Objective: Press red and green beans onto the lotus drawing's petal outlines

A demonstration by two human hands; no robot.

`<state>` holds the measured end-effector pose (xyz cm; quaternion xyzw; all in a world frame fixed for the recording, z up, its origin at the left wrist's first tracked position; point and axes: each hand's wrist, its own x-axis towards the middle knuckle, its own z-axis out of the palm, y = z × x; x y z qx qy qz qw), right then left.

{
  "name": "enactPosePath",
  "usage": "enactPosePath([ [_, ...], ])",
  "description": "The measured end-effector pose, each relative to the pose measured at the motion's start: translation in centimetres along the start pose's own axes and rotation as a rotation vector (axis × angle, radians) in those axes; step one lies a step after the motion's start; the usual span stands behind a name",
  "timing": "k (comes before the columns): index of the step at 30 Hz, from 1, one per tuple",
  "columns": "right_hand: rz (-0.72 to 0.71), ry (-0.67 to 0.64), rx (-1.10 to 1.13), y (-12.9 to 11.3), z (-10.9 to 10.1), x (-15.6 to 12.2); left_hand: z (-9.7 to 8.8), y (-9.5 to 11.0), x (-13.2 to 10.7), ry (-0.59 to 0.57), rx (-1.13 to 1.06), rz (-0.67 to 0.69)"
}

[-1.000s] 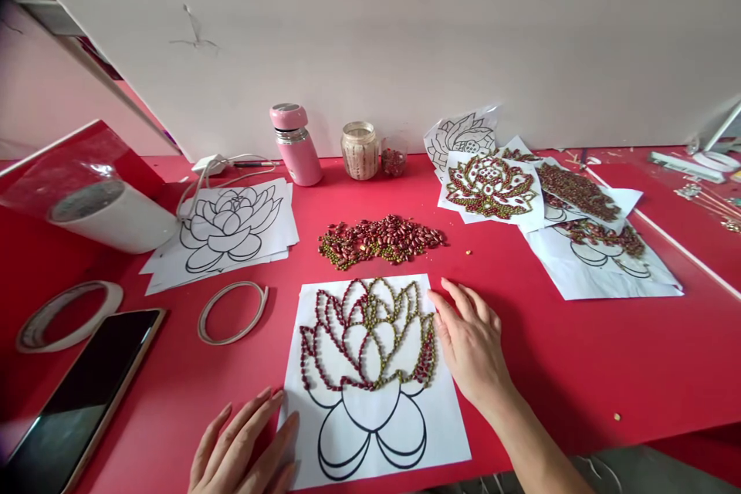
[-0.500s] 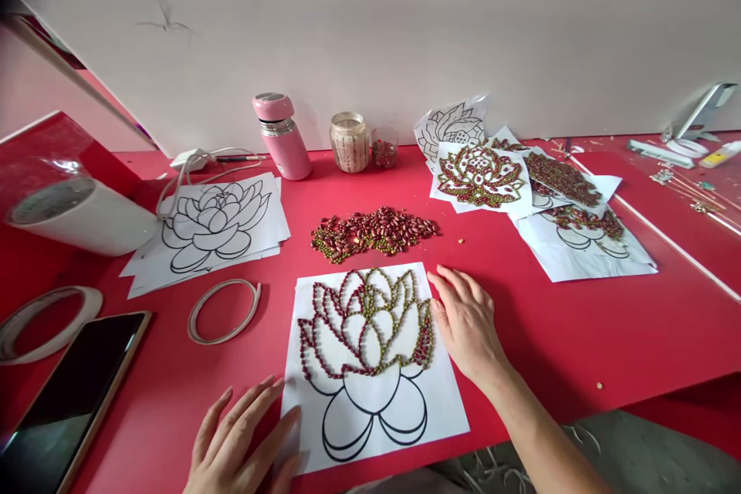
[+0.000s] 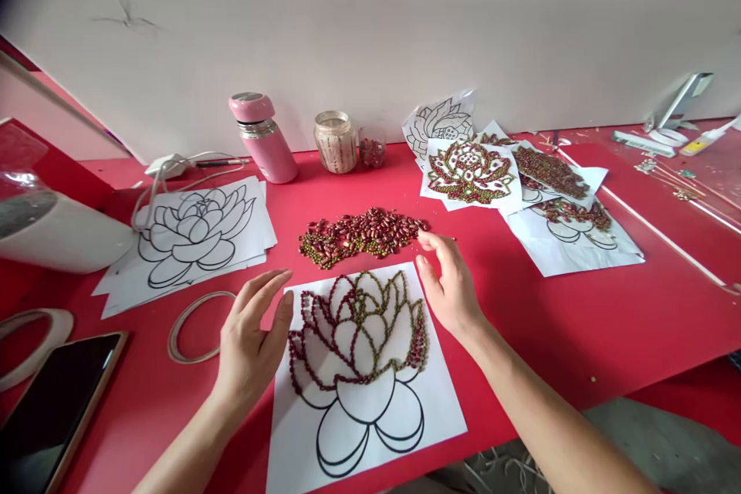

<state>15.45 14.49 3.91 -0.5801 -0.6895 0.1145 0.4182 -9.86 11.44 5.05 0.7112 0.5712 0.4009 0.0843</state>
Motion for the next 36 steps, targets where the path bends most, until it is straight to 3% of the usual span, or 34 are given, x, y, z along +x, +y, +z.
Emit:
enactPosePath([
  [7, 0.089, -0.052, 0.121, -0.1, 3.8, 4.2, 0.9, -2.3, -0.2, -0.011, 0.018, 0.14],
  [12, 0.078, -0.072, 0.111, -0.1, 5.0, 5.5, 1.0, -2.7, -0.3, -0.053, -0.022, 0.112],
  [20, -0.143, -0.163, 0.098, 0.8, 5.0, 5.6, 0.8, -3.0, 0.1, -0.075, -0.133, -0.072],
  [27, -0.184, -0.42, 0.035, 0.8, 4.1, 4.3, 0.5, -2.8, 0.1, -0.052, -0.335, -0.188],
  [36, -0.219, -0.423, -0.098, 0.7, 4.6, 4.0, 0.6, -2.5, -0.1, -0.043, -0.397, -0.207],
])
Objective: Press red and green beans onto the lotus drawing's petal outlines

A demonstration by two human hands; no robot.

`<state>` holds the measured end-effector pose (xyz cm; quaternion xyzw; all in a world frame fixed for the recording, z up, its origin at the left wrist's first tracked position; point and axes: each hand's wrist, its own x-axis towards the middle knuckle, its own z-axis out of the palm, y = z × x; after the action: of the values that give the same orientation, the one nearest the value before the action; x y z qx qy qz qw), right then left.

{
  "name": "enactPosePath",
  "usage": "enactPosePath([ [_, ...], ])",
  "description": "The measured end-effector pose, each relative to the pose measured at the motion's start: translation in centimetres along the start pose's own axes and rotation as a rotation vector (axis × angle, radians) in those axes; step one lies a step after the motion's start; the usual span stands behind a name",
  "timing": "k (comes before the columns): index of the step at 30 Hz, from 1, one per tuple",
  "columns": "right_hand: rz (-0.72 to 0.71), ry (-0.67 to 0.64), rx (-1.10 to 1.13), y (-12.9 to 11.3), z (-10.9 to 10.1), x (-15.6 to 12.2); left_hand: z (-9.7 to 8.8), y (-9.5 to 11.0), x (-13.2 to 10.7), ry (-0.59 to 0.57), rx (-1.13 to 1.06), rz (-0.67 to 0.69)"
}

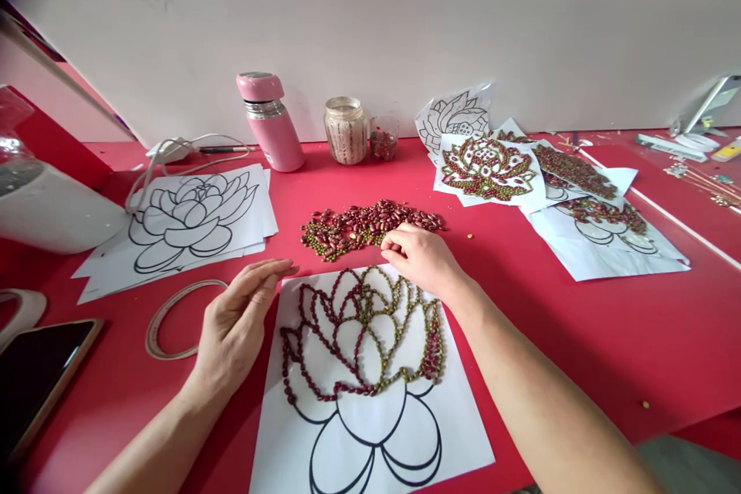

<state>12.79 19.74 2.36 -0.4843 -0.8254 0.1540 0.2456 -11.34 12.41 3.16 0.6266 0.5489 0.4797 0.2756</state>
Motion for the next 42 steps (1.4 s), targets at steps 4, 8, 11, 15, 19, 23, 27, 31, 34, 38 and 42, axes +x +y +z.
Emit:
enactPosePath([
  [4, 0.023, 0.004, -0.032, -0.1, -0.1, -0.1, 0.0, 0.1, 0.0, 0.03, 0.038, 0.042],
  [8, 0.041, 0.005, -0.07, -0.2, -0.1, -0.1, -0.2, 1.1, -0.7, 0.097, 0.205, 0.274],
  [11, 0.061, 0.002, -0.094, -0.2, -0.1, -0.1, 0.1, 3.1, -2.3, -0.001, 0.307, 0.549],
  [15, 0.087, 0.004, -0.119, -0.3, -0.1, -0.1, 1.8, 5.4, -5.3, -0.349, 0.406, 0.874],
  [19, 0.093, 0.015, -0.136, -0.5, -0.2, -0.1, 4.1, 5.7, -7.6, -0.353, 0.407, 1.029],
  [23, 0.094, 0.017, -0.14, -0.7, -0.2, -0.1, 5.9, 4.9, -8.9, -0.291, 0.466, 1.178],
  [27, 0.105, 0.017, -0.137, -0.7, -0.1, 0.0, 7.0, 4.3, -9.4, -0.234, 0.53, 1.237],
  [31, 0.107, 0.008, -0.121, -0.6, -0.1, 0.0, 7.3, 3.6, -9.6, -0.353, 0.612, 1.3],
  [34, 0.103, 0.004, -0.109, -0.5, -0.1, 0.0, 7.4, 3.0, -9.8, -0.389, 0.645, 1.31],
  [38, 0.103, -0.002, -0.095, -0.3, -0.1, 0.1, 7.9, 2.8, -9.9, -0.327, 0.628, 1.32],
  [42, 0.102, -0.006, -0.103, -0.1, -0.1, 0.2, 8.4, 2.9, -9.8, -0.299, 0.616, 1.319],
])
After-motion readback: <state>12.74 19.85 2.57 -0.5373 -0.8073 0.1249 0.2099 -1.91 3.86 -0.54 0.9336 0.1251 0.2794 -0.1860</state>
